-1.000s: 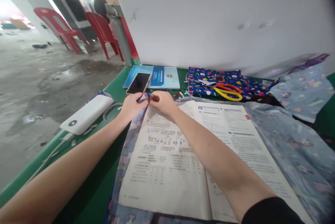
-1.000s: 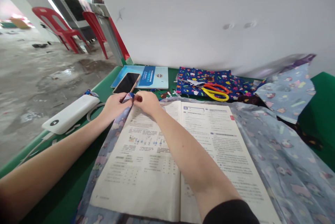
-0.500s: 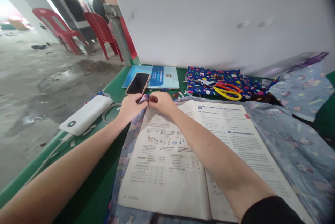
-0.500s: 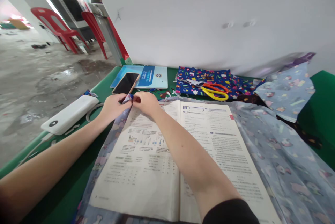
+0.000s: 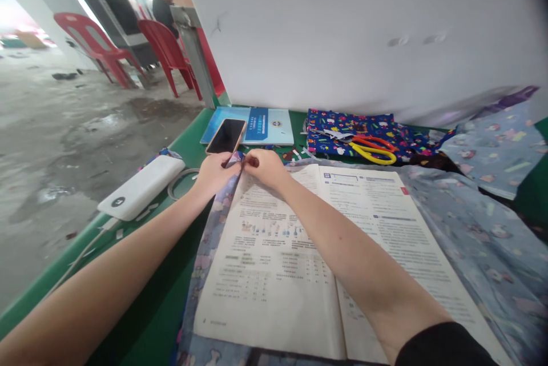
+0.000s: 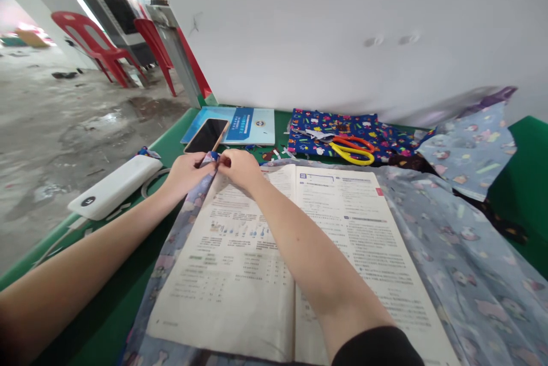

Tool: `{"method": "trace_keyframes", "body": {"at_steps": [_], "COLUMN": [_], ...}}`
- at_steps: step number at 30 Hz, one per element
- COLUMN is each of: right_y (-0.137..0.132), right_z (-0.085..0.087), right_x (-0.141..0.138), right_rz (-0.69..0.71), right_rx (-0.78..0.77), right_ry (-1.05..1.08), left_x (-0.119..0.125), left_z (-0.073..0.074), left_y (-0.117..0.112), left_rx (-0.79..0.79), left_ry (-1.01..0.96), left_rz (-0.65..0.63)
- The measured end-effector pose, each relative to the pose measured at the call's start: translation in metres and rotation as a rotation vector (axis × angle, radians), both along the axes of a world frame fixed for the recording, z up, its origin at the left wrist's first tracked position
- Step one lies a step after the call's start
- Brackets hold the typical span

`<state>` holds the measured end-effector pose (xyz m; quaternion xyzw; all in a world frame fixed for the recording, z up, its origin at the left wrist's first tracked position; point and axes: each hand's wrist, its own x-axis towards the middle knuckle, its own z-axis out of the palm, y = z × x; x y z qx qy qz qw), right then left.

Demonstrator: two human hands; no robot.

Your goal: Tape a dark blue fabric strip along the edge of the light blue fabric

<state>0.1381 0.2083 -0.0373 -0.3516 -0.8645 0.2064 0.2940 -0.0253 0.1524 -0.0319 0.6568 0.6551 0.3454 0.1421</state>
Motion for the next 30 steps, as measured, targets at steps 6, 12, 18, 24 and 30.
{"method": "trace_keyframes", "body": {"at_steps": [6, 12, 18, 24, 30], "right_y": [-0.001, -0.002, -0.004, -0.003, -0.001], "right_z": [0.003, 0.005, 0.010, 0.010, 0.008], "right_x": [0.002, 0.003, 0.004, 0.005, 0.003], "right_rz": [-0.022, -0.009, 0.006, 0.030, 0.008], "right_rx": [-0.001, 0.005, 0.035, 0.083, 0.048], "right_ry": [-0.022, -0.038, -0.071, -0.084, -0.014], "left_x": [-0.002, -0.002, -0.001, 0.000, 0.000], "left_z": [0.001, 0.000, 0.001, 0.003, 0.001], "left_y": [-0.002, -0.002, -0.002, -0.004, -0.002], "left_rx": [-0.021, -0.023, -0.004, -0.008, -0.024], "left_ry": [-0.059, -0.067, -0.052, -0.016, -0.035], "left_rz": [-0.023, -0.004, -0.019, -0.050, -0.058]}}
